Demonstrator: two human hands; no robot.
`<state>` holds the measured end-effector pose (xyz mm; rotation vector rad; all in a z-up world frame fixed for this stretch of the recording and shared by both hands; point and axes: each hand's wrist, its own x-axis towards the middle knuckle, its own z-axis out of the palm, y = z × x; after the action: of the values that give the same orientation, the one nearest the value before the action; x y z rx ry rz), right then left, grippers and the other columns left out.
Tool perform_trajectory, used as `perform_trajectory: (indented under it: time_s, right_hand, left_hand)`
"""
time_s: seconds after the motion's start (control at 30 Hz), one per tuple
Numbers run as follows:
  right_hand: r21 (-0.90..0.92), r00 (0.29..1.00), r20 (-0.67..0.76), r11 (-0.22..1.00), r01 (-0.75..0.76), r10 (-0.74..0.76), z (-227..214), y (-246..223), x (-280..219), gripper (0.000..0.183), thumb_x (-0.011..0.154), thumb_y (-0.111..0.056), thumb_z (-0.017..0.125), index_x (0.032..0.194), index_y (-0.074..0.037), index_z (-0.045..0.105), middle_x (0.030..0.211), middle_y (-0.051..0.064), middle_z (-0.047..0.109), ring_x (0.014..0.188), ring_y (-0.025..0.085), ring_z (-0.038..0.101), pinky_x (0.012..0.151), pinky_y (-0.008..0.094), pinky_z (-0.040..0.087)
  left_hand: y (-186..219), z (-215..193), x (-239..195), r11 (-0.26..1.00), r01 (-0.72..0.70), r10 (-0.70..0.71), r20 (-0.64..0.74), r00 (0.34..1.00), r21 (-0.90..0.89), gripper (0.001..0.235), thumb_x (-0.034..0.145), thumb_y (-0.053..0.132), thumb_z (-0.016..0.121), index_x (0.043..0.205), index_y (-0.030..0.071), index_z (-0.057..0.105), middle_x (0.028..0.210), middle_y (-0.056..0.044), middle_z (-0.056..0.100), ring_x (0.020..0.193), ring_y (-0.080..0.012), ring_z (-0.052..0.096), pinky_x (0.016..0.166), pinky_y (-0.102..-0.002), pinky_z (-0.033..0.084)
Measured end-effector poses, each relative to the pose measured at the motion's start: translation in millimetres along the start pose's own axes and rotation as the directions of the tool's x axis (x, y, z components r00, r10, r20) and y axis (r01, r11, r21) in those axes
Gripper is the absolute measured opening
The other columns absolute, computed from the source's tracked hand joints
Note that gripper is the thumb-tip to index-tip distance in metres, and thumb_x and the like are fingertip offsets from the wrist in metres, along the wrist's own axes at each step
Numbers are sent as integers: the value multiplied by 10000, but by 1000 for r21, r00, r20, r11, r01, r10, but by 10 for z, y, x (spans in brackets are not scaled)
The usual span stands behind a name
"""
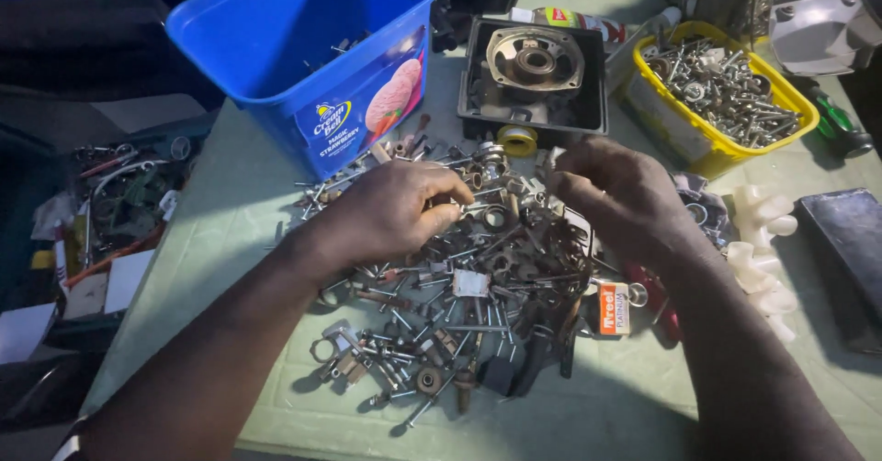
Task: Sorting various metal fasteners and components from a central pile into a blue plastic bin.
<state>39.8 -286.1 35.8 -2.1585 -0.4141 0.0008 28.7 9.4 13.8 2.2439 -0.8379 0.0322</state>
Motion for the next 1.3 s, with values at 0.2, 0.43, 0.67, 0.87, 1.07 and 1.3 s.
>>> perform_trajectory:
  time_s: [0.2,0.43,0.67,0.87,1.07,1.3]
  right_hand:
    - [113,992,5,985,-128,128,-43,-11,-7,157,934,-155,709,1016,-32,760,742,161,745,679,241,763,623,349,612]
    - [221,997,-72,975,12,4,9,242,71,463,962,-71,621,1406,58,598,903,207,729,788,254,753,595,376,645]
    - [208,995,-36,975,-80,89,-8,237,83,316,954,-119,581,1215,-21,730,879,176,730,795,221,758,612,352,660]
    - [-3,982,172,997,-74,73,-145,-106,-23,310,963,-121,531,1187,-26,724,850,226,715,804,318,740,631,502,611]
    - [-474,854,442,880,-38,275,-160,-380,-198,334,934,-290,674,1237,-211,791,904,182,795,896,377,793,808,512,617]
    - [-688,831,432,724,52,351,-192,-280,-228,336,842,-525,824,1039,-253,804,766,82,766,781,297,785,763,434,605]
  left_hand:
    - [-80,147,-11,993,-40,51,-107,993,107,192,983,123,680,1147,149,774,1021,-115,762,1007,-336,745,888,-447,577]
    - [-40,502,262,908,-243,271,-34,962,341,323,925,30,652,1190,164,780,1187,-78,731,1152,-326,668,980,-453,543]
    - [67,542,346,889,-208,172,122,977,409,158,962,151,583,1077,176,690,977,-41,669,1078,-291,632,908,-436,501]
    - [-22,574,372,910,-183,168,73,983,371,183,1018,239,482,1091,154,626,980,-70,612,1051,-324,617,885,-455,507]
    - [-97,650,346,903,-208,202,55,978,375,368,1014,490,460,995,176,651,1044,-64,586,1012,-311,600,857,-447,503]
    - [-1,539,289,937,-198,202,16,979,287,107,929,250,650,963,171,714,1070,-85,632,1046,-316,627,920,-461,509]
